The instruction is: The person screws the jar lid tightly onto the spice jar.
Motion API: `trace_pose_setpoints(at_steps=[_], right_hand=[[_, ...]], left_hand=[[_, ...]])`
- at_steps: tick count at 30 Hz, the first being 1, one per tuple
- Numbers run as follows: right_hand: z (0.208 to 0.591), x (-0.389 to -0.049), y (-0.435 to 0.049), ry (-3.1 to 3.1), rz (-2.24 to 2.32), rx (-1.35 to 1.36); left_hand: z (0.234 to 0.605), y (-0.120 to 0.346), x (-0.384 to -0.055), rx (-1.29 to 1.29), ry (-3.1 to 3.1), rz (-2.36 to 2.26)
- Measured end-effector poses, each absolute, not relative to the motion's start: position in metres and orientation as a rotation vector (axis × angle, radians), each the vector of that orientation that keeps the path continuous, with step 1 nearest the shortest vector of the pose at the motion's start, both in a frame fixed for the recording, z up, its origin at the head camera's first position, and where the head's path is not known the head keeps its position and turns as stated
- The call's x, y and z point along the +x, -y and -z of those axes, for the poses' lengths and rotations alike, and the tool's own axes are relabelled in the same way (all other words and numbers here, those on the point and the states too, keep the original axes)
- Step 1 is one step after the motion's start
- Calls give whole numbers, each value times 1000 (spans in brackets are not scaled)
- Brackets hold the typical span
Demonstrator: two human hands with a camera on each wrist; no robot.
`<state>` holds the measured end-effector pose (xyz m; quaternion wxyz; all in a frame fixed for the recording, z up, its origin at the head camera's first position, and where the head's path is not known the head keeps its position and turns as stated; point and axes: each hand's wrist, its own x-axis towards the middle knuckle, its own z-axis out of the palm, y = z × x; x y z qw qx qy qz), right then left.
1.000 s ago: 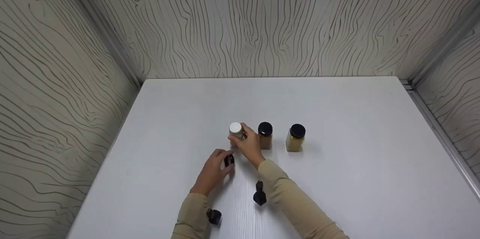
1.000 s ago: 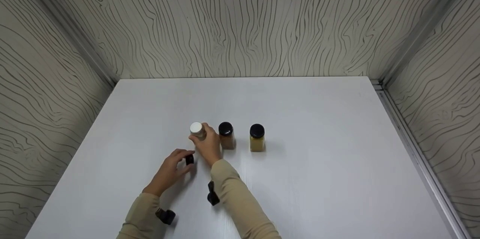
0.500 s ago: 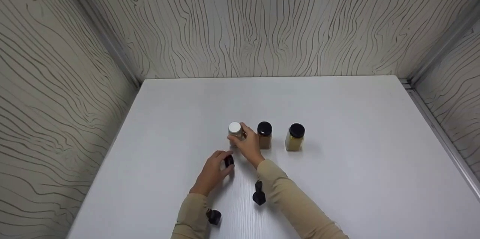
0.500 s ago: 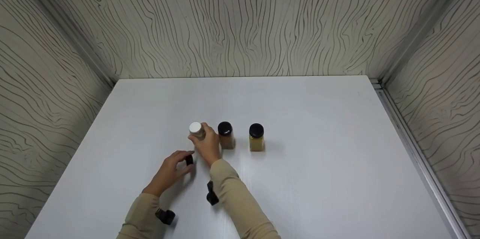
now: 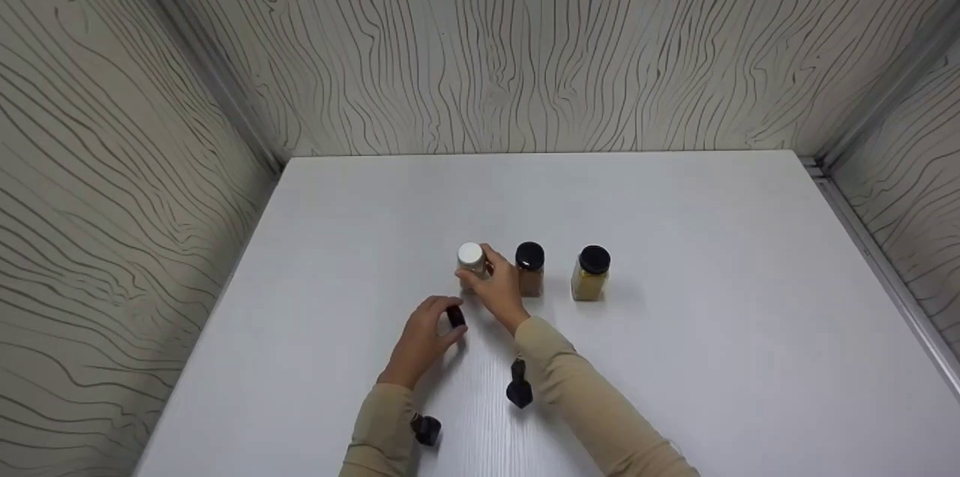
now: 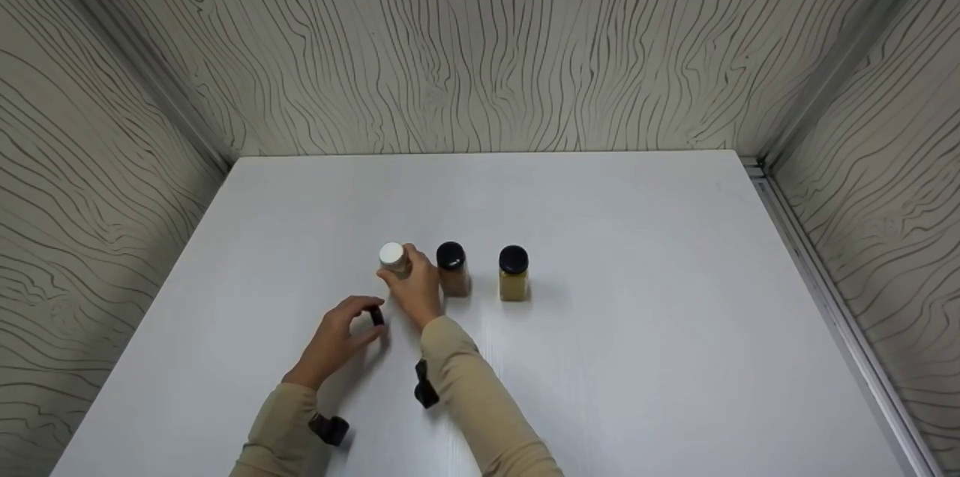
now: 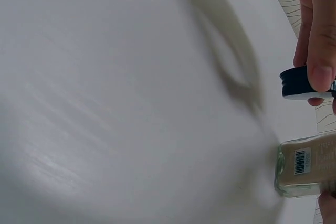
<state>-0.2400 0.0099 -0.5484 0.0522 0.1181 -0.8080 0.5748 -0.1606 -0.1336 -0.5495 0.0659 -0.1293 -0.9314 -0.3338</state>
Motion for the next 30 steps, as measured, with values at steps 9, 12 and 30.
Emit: trace_pose_setpoints(at_steps=[9, 12, 30], right_hand=[[546, -239, -10, 2457, -1783, 330], [547, -239, -10, 2453, -1788, 332], [549, -241, -9, 2443, -1768, 354]], left_hand=[[548, 135, -163, -399, 2773, 1016], [547, 136, -164, -419, 2763, 1008], [543, 139, -166, -397, 2782, 978]])
